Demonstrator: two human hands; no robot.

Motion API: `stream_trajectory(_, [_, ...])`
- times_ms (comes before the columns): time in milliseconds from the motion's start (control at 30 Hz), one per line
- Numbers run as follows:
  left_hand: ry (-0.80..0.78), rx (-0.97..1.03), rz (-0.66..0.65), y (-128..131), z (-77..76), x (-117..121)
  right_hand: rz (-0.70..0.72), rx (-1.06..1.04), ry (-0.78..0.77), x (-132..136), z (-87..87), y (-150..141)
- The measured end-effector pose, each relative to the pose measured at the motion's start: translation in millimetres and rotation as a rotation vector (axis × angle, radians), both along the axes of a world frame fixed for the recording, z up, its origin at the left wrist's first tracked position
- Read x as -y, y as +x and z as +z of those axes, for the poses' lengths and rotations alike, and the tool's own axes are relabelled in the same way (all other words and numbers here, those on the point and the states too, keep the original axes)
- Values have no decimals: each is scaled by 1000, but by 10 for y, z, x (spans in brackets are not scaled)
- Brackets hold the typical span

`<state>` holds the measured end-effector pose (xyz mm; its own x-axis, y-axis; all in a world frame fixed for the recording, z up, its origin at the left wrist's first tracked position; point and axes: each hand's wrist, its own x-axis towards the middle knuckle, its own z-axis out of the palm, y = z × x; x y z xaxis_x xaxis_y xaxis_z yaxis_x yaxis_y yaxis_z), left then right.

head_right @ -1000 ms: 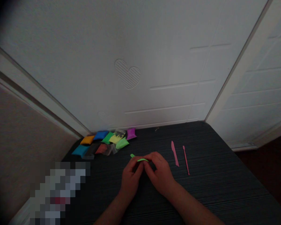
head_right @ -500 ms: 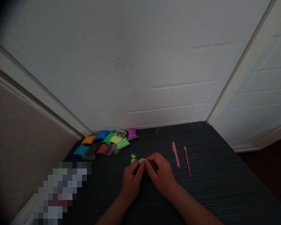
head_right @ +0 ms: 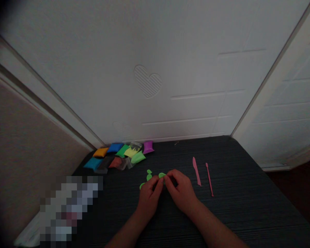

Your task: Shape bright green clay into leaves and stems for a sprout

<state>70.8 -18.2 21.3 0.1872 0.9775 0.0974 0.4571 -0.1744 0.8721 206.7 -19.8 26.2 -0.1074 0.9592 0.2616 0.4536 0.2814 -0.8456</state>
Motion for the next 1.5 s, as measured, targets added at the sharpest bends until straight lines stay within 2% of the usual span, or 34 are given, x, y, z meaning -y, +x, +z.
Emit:
stream_trajectory(200, [-70, 64, 5, 35, -24, 1, -47, -111, -85, -65, -93, -14])
stream_trajectory(333, [-23, 65, -16, 3, 42, 32, -131, -254, -152, -141, -154, 0])
stream_trajectory(500, [75, 100, 154, -221, 215, -48, -169, -276, -163, -168, -158, -14])
stream_trajectory(600, [46, -27, 228, -458, 278, -204, -180, -275, -162, -156, -150, -30])
stream_trajectory(667, [18, -81, 204, -616, 263, -322, -183, -273, -163, -150, -152, -38])
stream_trajectory(767, [-22, -149, 128, -788, 159, -464, -183, -266, -164, -156, -160, -51])
stream_trajectory(933, [-46, -259, -20, -856, 3, -582, -171, -238, -141, -235, -150, -95])
stream_trajectory(1133, [0, -361, -130, -832, 104, -603, -178, -213, -91, -406, -98, -177])
stream_trajectory(1267, [34, -401, -109, -823, 142, -577, -198, -243, -81, -465, -122, -186])
stream_trajectory(1500, [39, -433, -104, -891, 119, -480, -217, -307, -89, -465, -176, -134])
